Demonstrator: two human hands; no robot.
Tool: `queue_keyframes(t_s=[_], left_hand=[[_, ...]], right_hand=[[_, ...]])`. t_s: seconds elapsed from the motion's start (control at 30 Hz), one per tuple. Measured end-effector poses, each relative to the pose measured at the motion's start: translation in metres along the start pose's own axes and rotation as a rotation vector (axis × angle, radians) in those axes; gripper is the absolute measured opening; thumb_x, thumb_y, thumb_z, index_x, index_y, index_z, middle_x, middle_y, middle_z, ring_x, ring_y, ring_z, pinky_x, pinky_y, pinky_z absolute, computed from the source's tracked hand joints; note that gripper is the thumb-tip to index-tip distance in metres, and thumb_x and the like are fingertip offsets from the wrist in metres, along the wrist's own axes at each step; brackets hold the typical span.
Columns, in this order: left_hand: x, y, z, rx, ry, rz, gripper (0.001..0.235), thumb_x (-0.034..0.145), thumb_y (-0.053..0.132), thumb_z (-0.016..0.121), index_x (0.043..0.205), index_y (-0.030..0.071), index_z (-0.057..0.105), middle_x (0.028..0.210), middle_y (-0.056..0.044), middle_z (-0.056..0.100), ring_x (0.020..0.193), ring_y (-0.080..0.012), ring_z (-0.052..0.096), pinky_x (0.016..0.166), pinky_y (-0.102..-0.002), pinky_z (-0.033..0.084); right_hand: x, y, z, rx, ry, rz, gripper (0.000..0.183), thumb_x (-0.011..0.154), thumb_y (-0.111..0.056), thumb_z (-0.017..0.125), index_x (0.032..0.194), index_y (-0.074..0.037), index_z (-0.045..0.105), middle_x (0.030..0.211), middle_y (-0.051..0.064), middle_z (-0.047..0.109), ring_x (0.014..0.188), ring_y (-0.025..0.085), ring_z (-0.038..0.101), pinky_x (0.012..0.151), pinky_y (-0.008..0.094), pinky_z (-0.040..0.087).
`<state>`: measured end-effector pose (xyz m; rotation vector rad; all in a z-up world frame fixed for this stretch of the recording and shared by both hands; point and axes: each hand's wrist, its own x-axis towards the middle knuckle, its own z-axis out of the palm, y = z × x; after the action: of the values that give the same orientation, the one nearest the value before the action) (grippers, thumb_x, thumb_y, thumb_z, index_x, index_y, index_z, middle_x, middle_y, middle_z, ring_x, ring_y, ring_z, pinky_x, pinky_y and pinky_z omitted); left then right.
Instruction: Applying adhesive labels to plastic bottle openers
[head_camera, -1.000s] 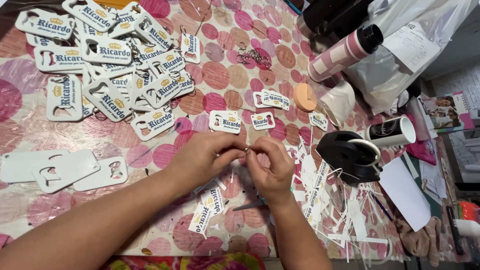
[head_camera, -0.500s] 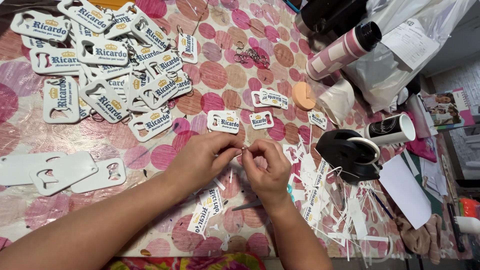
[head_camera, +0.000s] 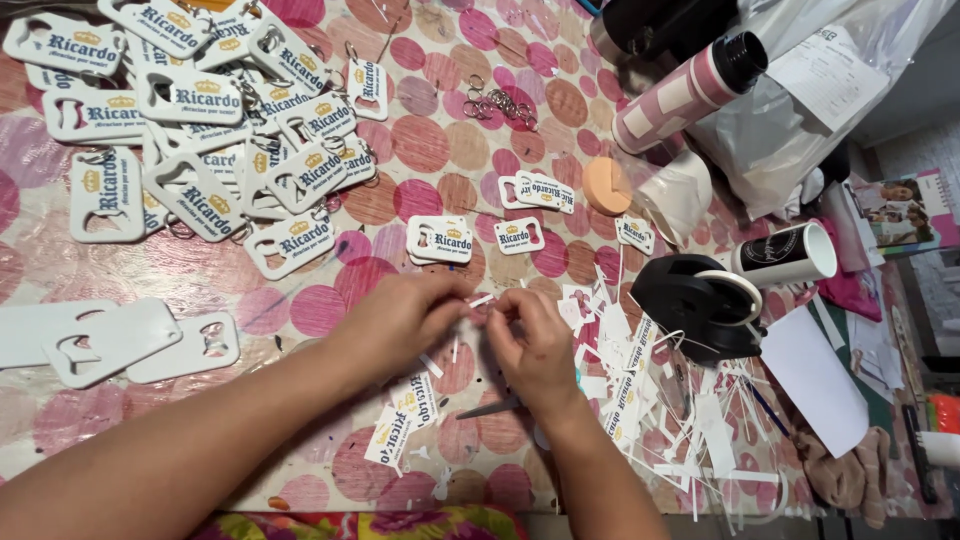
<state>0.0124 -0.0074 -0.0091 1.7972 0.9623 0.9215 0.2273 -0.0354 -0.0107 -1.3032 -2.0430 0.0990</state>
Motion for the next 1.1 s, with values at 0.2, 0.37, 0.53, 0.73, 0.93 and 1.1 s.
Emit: queue_keyframes(t_s=[0.2,0.37,0.53,0.73,0.93,1.1], left_hand=[[0.027,-0.007,-0.022,0.411,0.042,-0.044,0.022,0.093,0.029,0.065,0.106,0.014,0.072,0.092,-0.012,0.074,0.095,-0.0379,0.072,0.082,-0.049,0.056],[0.091,-0.041,0.033,0.778,0.028,0.101,0.032,0.077,0.034,0.078,0.101,0.013,0.075,0.089,-0.012,0.072,0.088,-0.0362,0.072,0.077,-0.047,0.056],[0.141,-0.053,0.071,0.915,-0.027,-0.004,0.060,0.074,0.058,0.082,0.106,0.008,0.075,0.100,-0.014,0.072,0.102,-0.0372,0.067,0.103,-0.058,0.032],[0.158,-0.087,0.103,0.815,0.287,0.164,0.037,0.073,0.023,0.075,0.099,-0.001,0.064,0.087,-0.017,0.063,0.087,-0.0436,0.067,0.076,-0.052,0.045],[0.104,-0.014,0.057,0.246,-0.029,0.167,0.019,0.088,0.014,0.066,0.104,0.007,0.059,0.097,-0.019,0.068,0.102,-0.0472,0.065,0.087,-0.058,0.051],[0.052,0.015,0.031,0.434,0.562,1.002,0.031,0.105,0.033,0.055,0.079,0.016,0.058,0.101,-0.005,0.059,0.094,-0.0293,0.056,0.085,-0.047,0.049]], right_hand=[[0.016,0.023,-0.023,0.029,0.174,0.099,0.007,0.088,-0.002,0.072,0.090,-0.007,0.067,0.079,0.012,0.068,0.069,0.030,0.071,0.064,0.034,0.059],[0.015,0.056,-0.040,-0.003,0.246,0.108,0.007,0.092,-0.003,0.072,0.093,-0.005,0.065,0.080,0.014,0.066,0.070,0.030,0.071,0.062,0.037,0.059],[0.017,0.060,-0.053,-0.029,0.352,0.134,0.008,0.094,-0.003,0.071,0.094,-0.004,0.064,0.081,0.013,0.064,0.071,0.026,0.071,0.063,0.033,0.059],[0.018,0.068,-0.057,-0.021,0.403,0.141,0.007,0.093,-0.002,0.072,0.092,-0.004,0.065,0.078,0.012,0.062,0.067,0.026,0.069,0.061,0.033,0.057],[0.016,0.073,-0.065,0.020,0.454,0.208,0.010,0.093,-0.005,0.071,0.090,-0.007,0.063,0.071,0.006,0.062,0.063,0.015,0.060,0.057,0.028,0.051],[0.016,0.065,-0.062,0.086,0.494,0.183,0.009,0.094,-0.001,0.070,0.090,-0.004,0.062,0.067,0.010,0.063,0.062,0.014,0.054,0.057,0.028,0.050]])
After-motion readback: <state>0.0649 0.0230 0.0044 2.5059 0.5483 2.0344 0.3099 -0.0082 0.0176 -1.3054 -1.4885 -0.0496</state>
